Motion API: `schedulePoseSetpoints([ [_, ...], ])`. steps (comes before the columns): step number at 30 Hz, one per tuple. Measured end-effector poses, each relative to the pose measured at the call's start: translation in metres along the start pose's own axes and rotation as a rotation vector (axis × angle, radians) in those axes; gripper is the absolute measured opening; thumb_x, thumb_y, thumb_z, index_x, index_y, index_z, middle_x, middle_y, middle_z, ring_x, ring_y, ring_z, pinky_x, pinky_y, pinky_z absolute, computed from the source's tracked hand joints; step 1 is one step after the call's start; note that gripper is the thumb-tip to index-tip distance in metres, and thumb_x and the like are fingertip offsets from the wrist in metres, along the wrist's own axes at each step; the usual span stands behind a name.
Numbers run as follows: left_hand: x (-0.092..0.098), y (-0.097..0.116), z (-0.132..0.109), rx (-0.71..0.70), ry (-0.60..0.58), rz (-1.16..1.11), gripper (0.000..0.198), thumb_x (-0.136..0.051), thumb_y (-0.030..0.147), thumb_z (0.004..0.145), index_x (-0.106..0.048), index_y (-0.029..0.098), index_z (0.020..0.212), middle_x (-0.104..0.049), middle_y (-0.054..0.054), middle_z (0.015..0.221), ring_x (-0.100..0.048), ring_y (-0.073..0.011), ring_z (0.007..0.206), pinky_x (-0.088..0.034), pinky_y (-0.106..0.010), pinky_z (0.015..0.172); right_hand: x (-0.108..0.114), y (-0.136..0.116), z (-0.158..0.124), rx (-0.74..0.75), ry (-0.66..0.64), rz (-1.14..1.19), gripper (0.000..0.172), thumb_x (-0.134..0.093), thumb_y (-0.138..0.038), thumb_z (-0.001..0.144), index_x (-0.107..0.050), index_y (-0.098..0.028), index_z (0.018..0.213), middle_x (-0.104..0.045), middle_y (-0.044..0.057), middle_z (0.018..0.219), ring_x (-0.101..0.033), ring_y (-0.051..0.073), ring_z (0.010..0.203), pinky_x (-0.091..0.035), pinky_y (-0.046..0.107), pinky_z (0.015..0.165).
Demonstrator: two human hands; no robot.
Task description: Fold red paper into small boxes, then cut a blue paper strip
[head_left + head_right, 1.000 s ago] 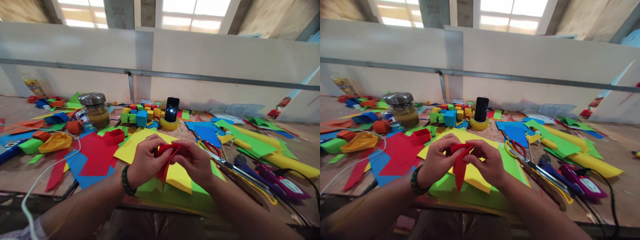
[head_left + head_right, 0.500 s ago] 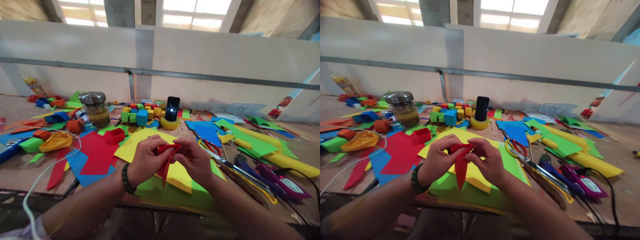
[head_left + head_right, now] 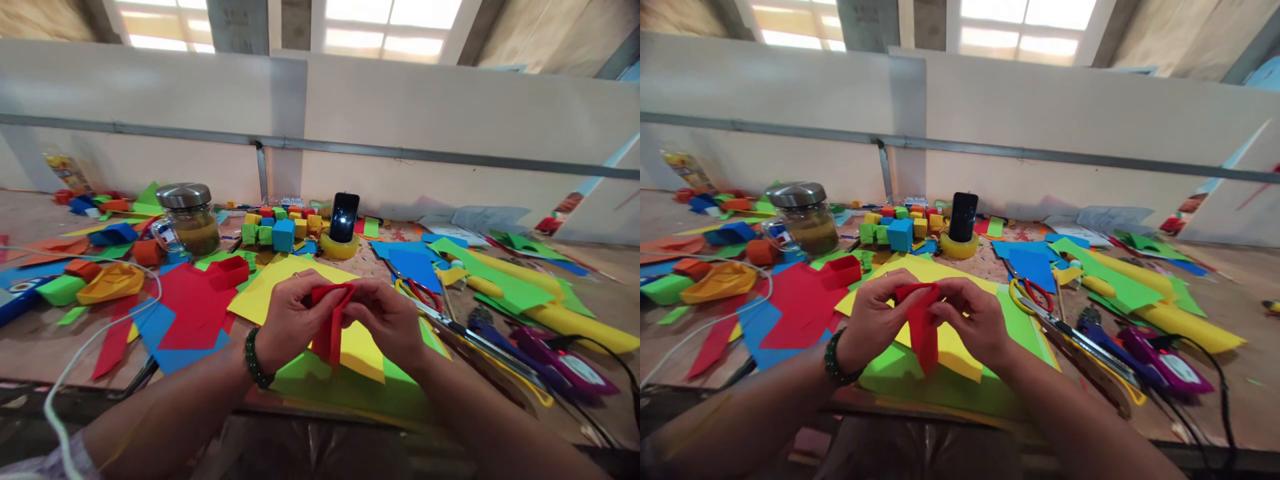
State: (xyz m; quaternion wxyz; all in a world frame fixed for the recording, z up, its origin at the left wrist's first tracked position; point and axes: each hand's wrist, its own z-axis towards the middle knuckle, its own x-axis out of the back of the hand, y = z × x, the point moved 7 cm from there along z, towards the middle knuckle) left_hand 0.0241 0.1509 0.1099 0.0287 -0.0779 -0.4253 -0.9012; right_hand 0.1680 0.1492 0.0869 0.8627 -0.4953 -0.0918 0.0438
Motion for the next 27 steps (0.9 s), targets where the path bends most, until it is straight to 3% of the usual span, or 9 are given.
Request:
schedulePoseSetpoints([
  [9, 0.000, 0.000, -0.001, -0.005, 0.020, -0.072, 0.015, -0.072, 0.019, 0.079, -0.067, 0.015, 0.066, -0.059, 0.001, 0.060, -0.052, -0.0092, 0.058, -0.041, -0.020, 0.055, 0.000, 0.000, 0.000, 0.006, 0.008, -0.025, 0.016, -0.072, -0.028, 0.082, -0.065, -0.020, 0.094, -0.067, -0.001, 0.071, -0.065, 0.011, 0.055, -0.057, 0.022, 0.051],
  [15, -0.003, -0.001, 0.000, 0.007, -0.017, -0.122, 0.020, -0.070, 0.027, 0.083, -0.069, 0.015, 0.067, -0.060, 0.001, 0.061, -0.053, -0.0092, 0.060, -0.041, -0.020, 0.057, 0.002, -0.004, -0.001, 0.040, 0.047, -0.132, 0.018, -0.070, -0.035, 0.083, -0.062, -0.020, 0.088, -0.063, -0.002, 0.068, -0.061, 0.010, 0.051, -0.053, 0.021, 0.047],
  [20, -0.004, -0.001, -0.004, 0.066, -0.091, -0.152, 0.022, -0.055, 0.027, 0.092, -0.069, 0.013, 0.081, -0.066, -0.003, 0.073, -0.058, -0.0111, 0.067, -0.043, -0.021, 0.058, 0.007, -0.005, 0.000, 0.049, 0.074, -0.150, 0.018, -0.068, -0.036, 0.085, -0.060, -0.020, 0.086, -0.063, -0.001, 0.067, -0.060, 0.010, 0.052, -0.052, 0.021, 0.047],
  [23, -0.004, 0.000, -0.006, 0.054, -0.127, -0.160, 0.019, -0.055, 0.023, 0.091, -0.070, 0.012, 0.092, -0.069, -0.005, 0.081, -0.061, -0.0131, 0.073, -0.046, -0.022, 0.062, 0.010, -0.006, 0.001, 0.052, 0.077, -0.149, 0.020, -0.066, -0.038, 0.086, -0.059, -0.019, 0.085, -0.062, -0.002, 0.063, -0.059, 0.010, 0.050, -0.052, 0.021, 0.047],
  [27, -0.002, 0.000, -0.003, 0.046, -0.130, -0.137, 0.019, -0.056, 0.022, 0.089, -0.072, 0.011, 0.093, -0.069, -0.006, 0.080, -0.060, -0.0126, 0.070, -0.045, -0.022, 0.058, 0.013, -0.005, 0.003, 0.055, 0.087, -0.166, 0.022, -0.065, -0.040, 0.087, -0.059, -0.019, 0.084, -0.063, -0.001, 0.064, -0.060, 0.011, 0.051, -0.052, 0.022, 0.048],
])
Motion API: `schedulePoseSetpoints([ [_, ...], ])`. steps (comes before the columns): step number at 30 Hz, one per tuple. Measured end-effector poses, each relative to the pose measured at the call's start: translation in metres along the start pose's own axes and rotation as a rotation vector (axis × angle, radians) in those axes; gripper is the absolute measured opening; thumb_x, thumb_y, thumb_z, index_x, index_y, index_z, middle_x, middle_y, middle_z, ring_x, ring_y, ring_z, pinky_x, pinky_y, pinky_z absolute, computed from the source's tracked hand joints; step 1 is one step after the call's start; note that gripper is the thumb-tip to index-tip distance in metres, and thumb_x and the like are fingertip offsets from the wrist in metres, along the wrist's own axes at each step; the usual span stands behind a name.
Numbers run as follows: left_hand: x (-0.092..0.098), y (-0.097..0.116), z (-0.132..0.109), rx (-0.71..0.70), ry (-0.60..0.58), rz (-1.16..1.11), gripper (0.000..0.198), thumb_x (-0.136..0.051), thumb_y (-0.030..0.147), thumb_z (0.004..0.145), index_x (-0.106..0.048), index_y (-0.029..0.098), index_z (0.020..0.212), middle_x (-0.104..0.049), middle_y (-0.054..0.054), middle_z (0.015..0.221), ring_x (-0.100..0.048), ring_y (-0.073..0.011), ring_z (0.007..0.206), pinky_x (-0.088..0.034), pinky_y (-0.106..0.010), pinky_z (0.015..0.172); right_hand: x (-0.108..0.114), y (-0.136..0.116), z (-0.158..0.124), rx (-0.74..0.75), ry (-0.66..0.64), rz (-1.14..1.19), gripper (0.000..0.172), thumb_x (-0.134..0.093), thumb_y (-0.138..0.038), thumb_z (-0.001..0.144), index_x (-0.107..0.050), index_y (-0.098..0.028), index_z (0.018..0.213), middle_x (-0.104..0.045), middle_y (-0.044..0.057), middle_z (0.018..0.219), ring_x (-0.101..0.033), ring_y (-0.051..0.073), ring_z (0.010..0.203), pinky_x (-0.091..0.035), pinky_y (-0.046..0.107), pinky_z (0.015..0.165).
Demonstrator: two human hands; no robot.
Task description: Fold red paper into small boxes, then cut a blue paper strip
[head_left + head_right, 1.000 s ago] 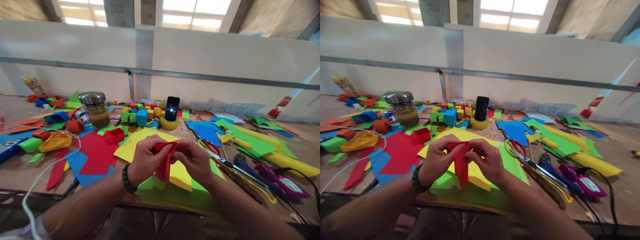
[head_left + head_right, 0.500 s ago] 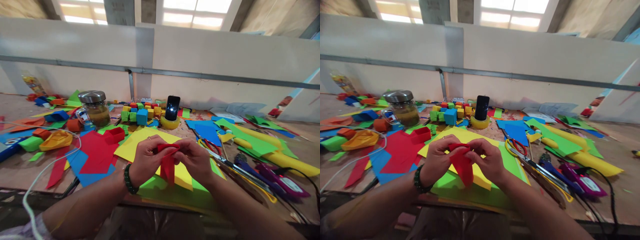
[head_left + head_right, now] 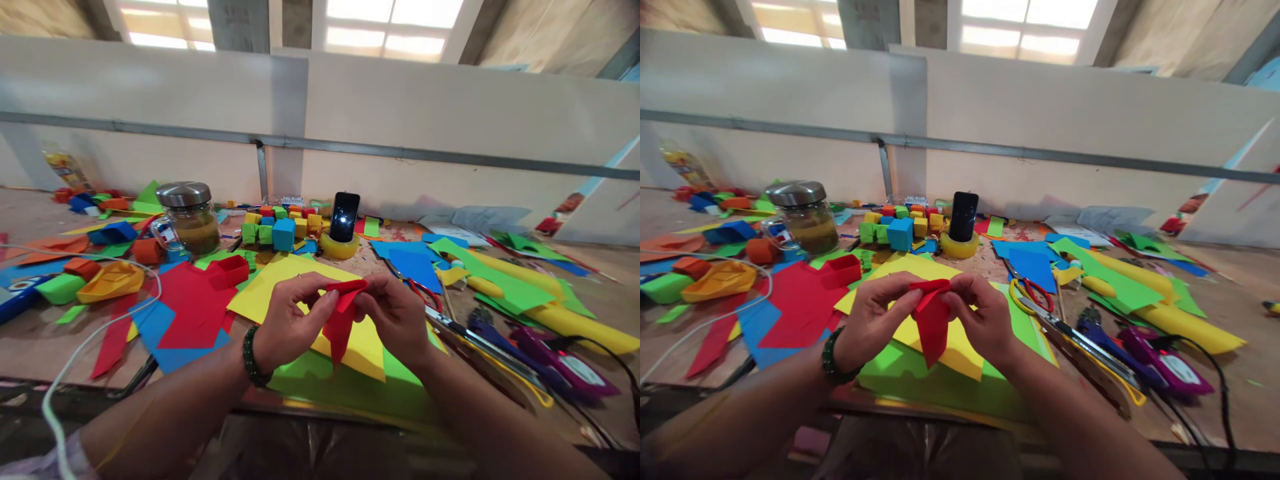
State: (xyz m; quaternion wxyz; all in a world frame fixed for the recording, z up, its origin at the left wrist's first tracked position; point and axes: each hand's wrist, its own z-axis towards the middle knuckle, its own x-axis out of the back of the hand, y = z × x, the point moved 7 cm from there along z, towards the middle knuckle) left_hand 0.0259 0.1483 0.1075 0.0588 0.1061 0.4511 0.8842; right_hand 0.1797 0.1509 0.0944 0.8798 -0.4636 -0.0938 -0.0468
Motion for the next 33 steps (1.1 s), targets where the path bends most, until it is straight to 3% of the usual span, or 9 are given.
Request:
schedulePoseSetpoints([
  [4, 0.001, 0.003, 0.004, -0.017, -0.031, 0.007, 0.020, -0.057, 0.020, 0.087, -0.074, 0.011, 0.091, -0.065, -0.008, 0.082, -0.060, -0.0144, 0.076, -0.048, -0.023, 0.063, 0.003, -0.002, 0.001, 0.035, 0.015, -0.031, 0.019, -0.064, -0.038, 0.088, -0.060, -0.019, 0.087, -0.065, 0.000, 0.067, -0.062, 0.012, 0.054, -0.053, 0.022, 0.049],
  [10, -0.003, -0.006, 0.009, 0.076, -0.121, 0.104, 0.013, -0.064, 0.019, 0.079, -0.071, 0.012, 0.087, -0.065, -0.004, 0.077, -0.057, -0.0114, 0.065, -0.043, -0.021, 0.054, 0.002, -0.012, 0.000, 0.149, -0.001, -0.182, 0.018, -0.071, -0.033, 0.083, -0.062, -0.020, 0.091, -0.068, 0.001, 0.075, -0.064, 0.012, 0.060, -0.055, 0.023, 0.057],
  [16, -0.002, -0.001, 0.006, -0.030, -0.049, 0.290, 0.003, -0.069, 0.018, 0.080, -0.070, 0.016, 0.079, -0.061, 0.001, 0.067, -0.049, -0.0086, 0.060, -0.037, -0.021, 0.054, -0.004, -0.009, -0.003, 0.103, -0.045, -0.174, 0.020, -0.067, -0.039, 0.085, -0.061, -0.020, 0.086, -0.068, 0.001, 0.071, -0.065, 0.013, 0.059, -0.055, 0.023, 0.055],
  [23, 0.000, 0.005, 0.007, -0.067, 0.019, 0.284, 0.024, -0.068, 0.017, 0.080, -0.059, 0.013, 0.059, -0.049, 0.004, 0.055, -0.043, -0.0066, 0.054, -0.032, -0.020, 0.051, -0.008, -0.008, -0.002, 0.071, -0.095, -0.090, 0.020, -0.062, -0.039, 0.089, -0.062, -0.019, 0.086, -0.067, 0.000, 0.068, -0.066, 0.012, 0.054, -0.055, 0.022, 0.051],
  [30, 0.001, 0.004, 0.005, -0.056, 0.064, 0.257, 0.031, -0.065, 0.020, 0.081, -0.050, 0.014, 0.055, -0.045, 0.004, 0.052, -0.039, -0.0063, 0.051, -0.029, -0.019, 0.049, -0.015, 0.004, -0.006, -0.044, -0.134, 0.091, 0.021, -0.064, -0.039, 0.088, -0.059, -0.020, 0.097, -0.068, -0.002, 0.067, -0.066, 0.012, 0.050, -0.055, 0.023, 0.048],
  [33, 0.000, 0.003, 0.005, -0.047, 0.058, 0.243, 0.033, -0.065, 0.023, 0.083, -0.051, 0.014, 0.054, -0.047, 0.003, 0.052, -0.040, -0.0067, 0.052, -0.031, -0.020, 0.050, -0.016, 0.005, -0.005, -0.060, -0.150, 0.078, 0.022, -0.064, -0.041, 0.088, -0.059, -0.019, 0.092, -0.066, -0.002, 0.063, -0.065, 0.013, 0.050, -0.055, 0.023, 0.047],
])
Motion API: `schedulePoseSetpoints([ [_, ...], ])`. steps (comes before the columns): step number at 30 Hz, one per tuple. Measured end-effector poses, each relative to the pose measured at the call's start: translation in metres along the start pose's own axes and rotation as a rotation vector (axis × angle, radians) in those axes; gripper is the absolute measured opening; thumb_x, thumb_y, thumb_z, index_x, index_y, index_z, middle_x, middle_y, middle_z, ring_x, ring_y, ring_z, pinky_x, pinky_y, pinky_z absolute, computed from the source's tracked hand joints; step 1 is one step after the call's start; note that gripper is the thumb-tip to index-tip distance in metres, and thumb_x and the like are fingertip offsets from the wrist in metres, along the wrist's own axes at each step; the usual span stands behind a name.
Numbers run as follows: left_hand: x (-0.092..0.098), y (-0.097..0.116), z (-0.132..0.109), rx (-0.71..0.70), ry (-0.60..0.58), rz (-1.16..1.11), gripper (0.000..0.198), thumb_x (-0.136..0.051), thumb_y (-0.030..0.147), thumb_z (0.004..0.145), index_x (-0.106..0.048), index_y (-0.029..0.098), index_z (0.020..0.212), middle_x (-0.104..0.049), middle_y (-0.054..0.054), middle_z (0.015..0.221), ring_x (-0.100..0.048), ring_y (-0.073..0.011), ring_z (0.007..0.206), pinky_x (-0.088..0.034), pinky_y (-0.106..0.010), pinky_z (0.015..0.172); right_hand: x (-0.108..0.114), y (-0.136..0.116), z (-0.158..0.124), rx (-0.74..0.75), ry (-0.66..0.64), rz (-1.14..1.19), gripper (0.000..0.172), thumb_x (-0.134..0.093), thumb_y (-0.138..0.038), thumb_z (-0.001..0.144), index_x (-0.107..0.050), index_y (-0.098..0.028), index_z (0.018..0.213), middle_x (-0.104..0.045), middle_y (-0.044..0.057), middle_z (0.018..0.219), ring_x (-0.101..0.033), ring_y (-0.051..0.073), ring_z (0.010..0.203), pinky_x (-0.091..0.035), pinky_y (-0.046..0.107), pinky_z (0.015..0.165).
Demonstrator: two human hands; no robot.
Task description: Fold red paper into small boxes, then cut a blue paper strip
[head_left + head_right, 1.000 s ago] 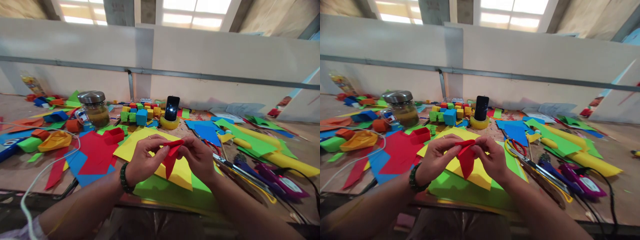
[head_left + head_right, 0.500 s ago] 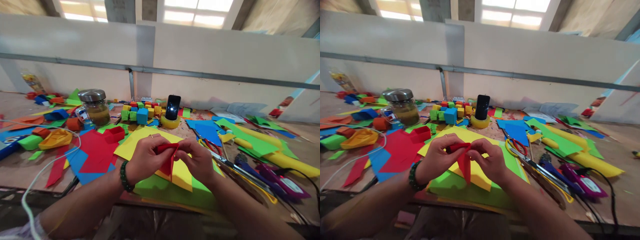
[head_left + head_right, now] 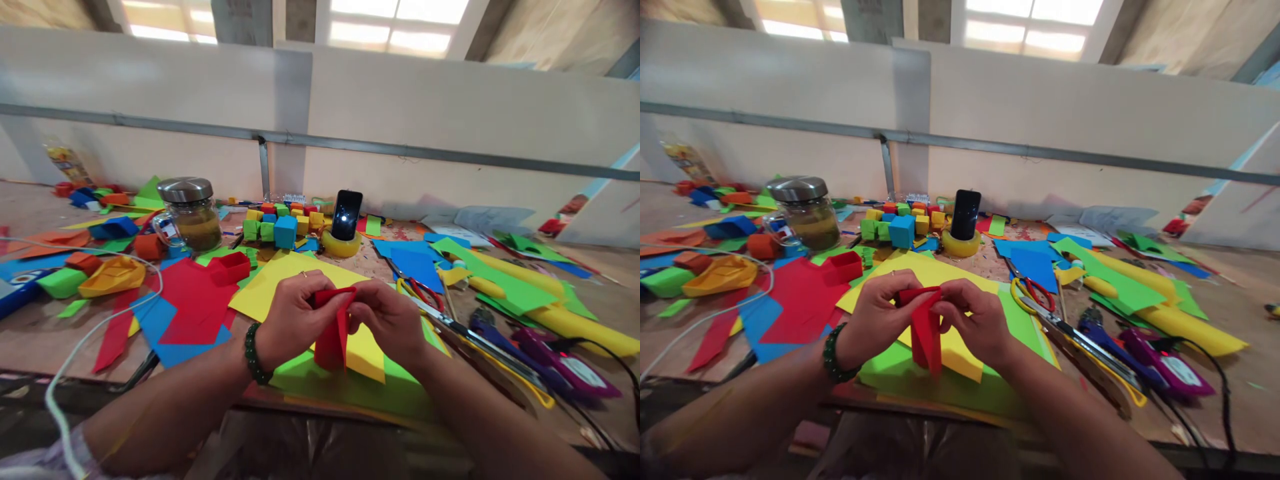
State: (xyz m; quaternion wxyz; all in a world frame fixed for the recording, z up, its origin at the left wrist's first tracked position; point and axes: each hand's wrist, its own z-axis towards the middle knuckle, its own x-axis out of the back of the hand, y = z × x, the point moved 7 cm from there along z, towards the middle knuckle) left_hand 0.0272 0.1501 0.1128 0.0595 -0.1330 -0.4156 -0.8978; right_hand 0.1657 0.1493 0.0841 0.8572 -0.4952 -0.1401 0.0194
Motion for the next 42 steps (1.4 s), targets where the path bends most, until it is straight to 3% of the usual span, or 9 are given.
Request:
schedulePoseSetpoints([
  [4, -0.001, -0.003, 0.001, 0.026, -0.019, -0.032, 0.031, -0.066, 0.026, 0.082, -0.056, 0.014, 0.055, -0.049, 0.003, 0.053, -0.041, -0.0069, 0.052, -0.033, -0.020, 0.051, 0.000, -0.003, 0.002, 0.001, -0.009, -0.006, 0.024, -0.065, -0.042, 0.087, -0.058, -0.019, 0.088, -0.064, -0.002, 0.062, -0.064, 0.013, 0.050, -0.055, 0.023, 0.046],
  [9, -0.007, -0.011, 0.000, 0.165, -0.099, -0.162, 0.021, -0.066, 0.028, 0.082, -0.064, 0.013, 0.068, -0.058, 0.000, 0.060, -0.047, -0.0081, 0.055, -0.037, -0.018, 0.050, 0.003, -0.002, 0.001, 0.001, 0.040, -0.022, 0.021, -0.066, -0.039, 0.086, -0.057, -0.020, 0.088, -0.062, -0.004, 0.059, -0.062, 0.011, 0.046, -0.051, 0.021, 0.042],
  [15, -0.010, -0.006, -0.001, 0.225, -0.171, -0.248, 0.023, -0.059, 0.030, 0.086, -0.064, 0.012, 0.072, -0.058, 0.000, 0.058, -0.050, -0.0082, 0.050, -0.038, -0.018, 0.045, 0.008, 0.000, 0.001, 0.014, 0.082, -0.043, 0.019, -0.065, -0.038, 0.087, -0.058, -0.021, 0.085, -0.060, -0.005, 0.059, -0.058, 0.009, 0.045, -0.048, 0.019, 0.041],
  [23, -0.006, -0.004, 0.000, 0.172, -0.139, -0.213, 0.017, -0.062, 0.024, 0.084, -0.070, 0.011, 0.075, -0.065, -0.003, 0.064, -0.052, -0.0094, 0.054, -0.039, -0.019, 0.048, 0.012, -0.001, 0.002, -0.020, 0.083, -0.031, 0.030, -0.066, -0.048, 0.084, -0.057, -0.020, 0.084, -0.062, -0.003, 0.060, -0.059, 0.011, 0.046, -0.050, 0.022, 0.042],
  [31, -0.005, -0.010, 0.003, 0.134, -0.176, -0.139, 0.012, -0.071, 0.025, 0.079, -0.069, 0.013, 0.082, -0.065, -0.003, 0.075, -0.056, -0.0107, 0.063, -0.042, -0.019, 0.052, 0.010, -0.007, 0.002, 0.012, 0.064, -0.085, 0.026, -0.068, -0.044, 0.083, -0.058, -0.020, 0.083, -0.065, -0.001, 0.063, -0.062, 0.012, 0.049, -0.054, 0.023, 0.046],
  [36, -0.003, -0.005, 0.004, 0.035, -0.149, -0.013, 0.016, -0.071, 0.024, 0.080, -0.065, 0.014, 0.068, -0.058, 0.001, 0.063, -0.048, -0.0080, 0.058, -0.037, -0.019, 0.051, 0.008, -0.008, 0.002, 0.019, 0.046, -0.086, 0.025, -0.073, -0.040, 0.080, -0.059, -0.019, 0.080, -0.065, -0.001, 0.063, -0.063, 0.012, 0.049, -0.054, 0.023, 0.046],
  [42, -0.001, 0.000, 0.003, 0.005, -0.106, -0.005, 0.017, -0.068, 0.024, 0.083, -0.066, 0.014, 0.069, -0.059, 0.001, 0.061, -0.048, -0.0078, 0.057, -0.036, -0.019, 0.052, 0.008, -0.008, 0.003, 0.022, 0.051, -0.067, 0.022, -0.071, -0.039, 0.081, -0.062, -0.019, 0.082, -0.065, -0.002, 0.062, -0.062, 0.011, 0.049, -0.055, 0.022, 0.046],
])
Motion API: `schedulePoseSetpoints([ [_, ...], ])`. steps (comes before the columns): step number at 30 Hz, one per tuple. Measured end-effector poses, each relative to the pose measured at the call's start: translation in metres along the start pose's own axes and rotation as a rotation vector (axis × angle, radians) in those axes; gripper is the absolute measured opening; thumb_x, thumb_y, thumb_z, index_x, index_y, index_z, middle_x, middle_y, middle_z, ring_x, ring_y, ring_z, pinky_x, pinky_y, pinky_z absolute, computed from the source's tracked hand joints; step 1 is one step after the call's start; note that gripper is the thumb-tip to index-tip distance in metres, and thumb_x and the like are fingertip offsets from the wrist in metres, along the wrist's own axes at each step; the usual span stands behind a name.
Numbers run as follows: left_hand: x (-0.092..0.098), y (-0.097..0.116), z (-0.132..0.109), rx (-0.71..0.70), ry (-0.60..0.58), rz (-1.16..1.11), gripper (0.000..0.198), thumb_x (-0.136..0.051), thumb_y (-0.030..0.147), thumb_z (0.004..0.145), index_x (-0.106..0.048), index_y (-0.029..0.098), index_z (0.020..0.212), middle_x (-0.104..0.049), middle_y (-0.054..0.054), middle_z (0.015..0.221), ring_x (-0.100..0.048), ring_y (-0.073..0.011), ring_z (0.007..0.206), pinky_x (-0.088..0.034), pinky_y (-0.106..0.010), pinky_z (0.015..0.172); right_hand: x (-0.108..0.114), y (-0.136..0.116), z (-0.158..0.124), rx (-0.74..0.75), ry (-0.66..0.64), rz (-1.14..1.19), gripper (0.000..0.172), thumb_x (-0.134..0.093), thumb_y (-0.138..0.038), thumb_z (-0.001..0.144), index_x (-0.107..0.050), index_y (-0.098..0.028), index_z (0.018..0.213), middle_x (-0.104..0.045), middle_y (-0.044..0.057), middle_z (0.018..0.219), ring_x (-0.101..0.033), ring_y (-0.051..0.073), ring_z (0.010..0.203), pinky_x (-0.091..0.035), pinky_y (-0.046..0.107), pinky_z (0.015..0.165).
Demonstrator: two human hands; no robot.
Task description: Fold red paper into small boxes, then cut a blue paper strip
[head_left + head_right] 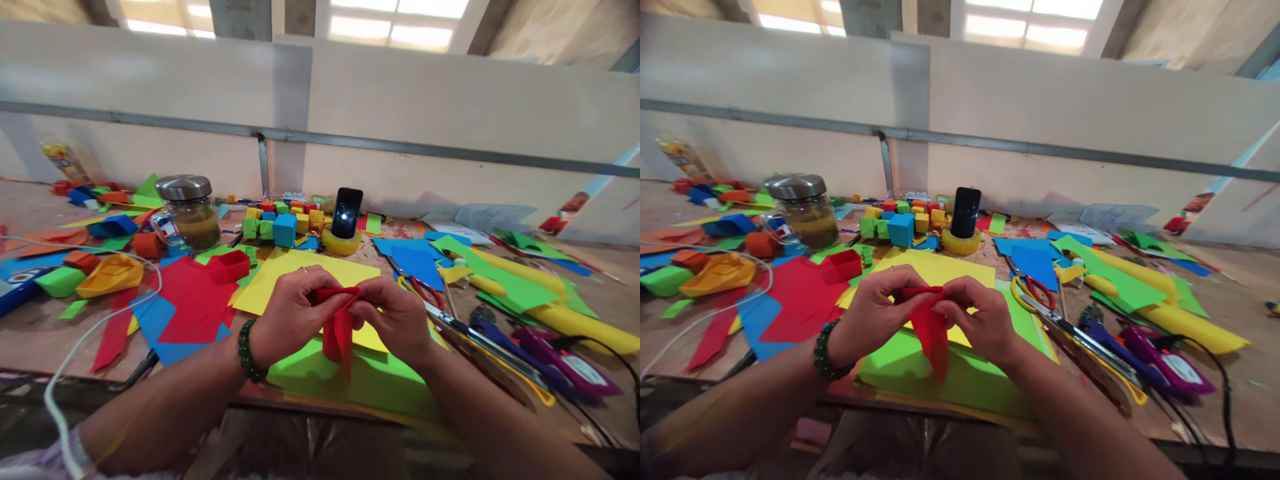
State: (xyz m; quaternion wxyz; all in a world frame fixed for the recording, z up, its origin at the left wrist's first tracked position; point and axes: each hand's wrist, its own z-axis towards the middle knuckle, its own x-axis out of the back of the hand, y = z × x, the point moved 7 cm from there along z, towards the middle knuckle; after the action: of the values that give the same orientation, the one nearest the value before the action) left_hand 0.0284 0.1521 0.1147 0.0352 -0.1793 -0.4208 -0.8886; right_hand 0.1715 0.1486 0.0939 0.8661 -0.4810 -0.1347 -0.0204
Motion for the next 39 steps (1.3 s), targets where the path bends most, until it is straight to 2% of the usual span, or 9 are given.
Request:
schedulePoseSetpoints([
  [9, -0.001, -0.001, -0.001, 0.016, 0.018, 0.023, 0.025, -0.070, 0.025, 0.080, -0.057, 0.014, 0.061, -0.053, 0.003, 0.056, -0.043, -0.0069, 0.053, -0.034, -0.019, 0.050, -0.002, 0.002, 0.000, -0.044, -0.009, 0.047, 0.029, -0.073, -0.045, 0.078, -0.060, -0.019, 0.080, -0.062, -0.003, 0.057, -0.061, 0.012, 0.045, -0.053, 0.022, 0.042],
  [14, -0.003, -0.004, 0.000, 0.045, 0.011, -0.090, 0.023, -0.069, 0.023, 0.080, -0.058, 0.013, 0.062, -0.052, 0.003, 0.057, -0.043, -0.0067, 0.054, -0.032, -0.018, 0.048, -0.001, 0.002, -0.001, -0.043, -0.004, 0.005, 0.032, -0.072, -0.048, 0.079, -0.058, -0.019, 0.076, -0.059, -0.004, 0.055, -0.057, 0.011, 0.042, -0.049, 0.021, 0.039],
  [20, -0.007, -0.006, -0.001, 0.131, -0.073, -0.288, 0.035, -0.063, 0.041, 0.085, -0.062, 0.012, 0.065, -0.053, 0.001, 0.055, -0.044, -0.0075, 0.051, -0.035, -0.019, 0.047, -0.001, 0.001, -0.001, -0.042, 0.006, -0.055, 0.031, -0.064, -0.048, 0.085, -0.054, -0.020, 0.075, -0.055, -0.006, 0.051, -0.053, 0.009, 0.039, -0.044, 0.019, 0.038],
  [22, -0.008, -0.006, -0.002, 0.139, -0.103, -0.325, 0.036, -0.069, 0.048, 0.078, -0.065, 0.012, 0.073, -0.056, 0.000, 0.058, -0.046, -0.0084, 0.053, -0.037, -0.019, 0.047, 0.001, 0.001, -0.001, -0.035, 0.020, -0.066, 0.031, -0.063, -0.049, 0.085, -0.054, -0.021, 0.075, -0.056, -0.005, 0.051, -0.053, 0.009, 0.040, -0.043, 0.019, 0.038],
  [24, -0.009, -0.009, -0.004, 0.192, -0.118, -0.332, 0.040, -0.080, 0.046, 0.066, -0.066, 0.013, 0.085, -0.060, -0.001, 0.064, -0.049, -0.0094, 0.054, -0.038, -0.020, 0.047, 0.003, 0.000, -0.001, 0.002, 0.030, -0.079, 0.028, -0.062, -0.046, 0.087, -0.054, -0.021, 0.077, -0.057, -0.005, 0.053, -0.054, 0.010, 0.041, -0.044, 0.020, 0.039],
  [27, -0.009, -0.014, -0.004, 0.257, -0.084, -0.312, 0.040, -0.082, 0.039, 0.065, -0.063, 0.013, 0.090, -0.061, -0.001, 0.068, -0.049, -0.0086, 0.053, -0.038, -0.019, 0.046, 0.003, -0.001, -0.002, 0.067, 0.015, -0.090, 0.020, -0.059, -0.037, 0.091, -0.054, -0.021, 0.080, -0.057, -0.005, 0.054, -0.055, 0.009, 0.043, -0.043, 0.019, 0.041],
  [32, -0.007, -0.013, -0.003, 0.221, -0.035, -0.285, 0.028, -0.078, 0.037, 0.072, -0.063, 0.012, 0.073, -0.059, 0.000, 0.061, -0.046, -0.0073, 0.053, -0.035, -0.018, 0.046, 0.003, -0.002, -0.005, 0.139, -0.004, -0.096, 0.014, -0.053, -0.030, 0.095, -0.055, -0.021, 0.086, -0.058, -0.004, 0.059, -0.058, 0.010, 0.047, -0.047, 0.020, 0.045],
  [36, -0.002, -0.014, -0.006, 0.213, 0.055, -0.293, 0.022, -0.076, 0.032, 0.074, -0.065, 0.013, 0.070, -0.061, -0.001, 0.060, -0.050, -0.0083, 0.054, -0.039, -0.018, 0.048, 0.005, -0.007, -0.005, 0.191, 0.014, -0.165, 0.008, -0.054, -0.022, 0.094, -0.056, -0.021, 0.087, -0.059, -0.004, 0.062, -0.060, 0.008, 0.050, -0.048, 0.018, 0.047],
  [39, 0.001, -0.014, -0.006, 0.186, 0.107, -0.266, 0.019, -0.076, 0.028, 0.073, -0.066, 0.013, 0.067, -0.058, 0.001, 0.055, -0.047, -0.0074, 0.051, -0.038, -0.017, 0.046, 0.005, -0.009, -0.005, 0.199, 0.025, -0.193, 0.006, -0.057, -0.019, 0.092, -0.056, -0.020, 0.087, -0.060, -0.003, 0.065, -0.062, 0.008, 0.052, -0.049, 0.017, 0.047],
])
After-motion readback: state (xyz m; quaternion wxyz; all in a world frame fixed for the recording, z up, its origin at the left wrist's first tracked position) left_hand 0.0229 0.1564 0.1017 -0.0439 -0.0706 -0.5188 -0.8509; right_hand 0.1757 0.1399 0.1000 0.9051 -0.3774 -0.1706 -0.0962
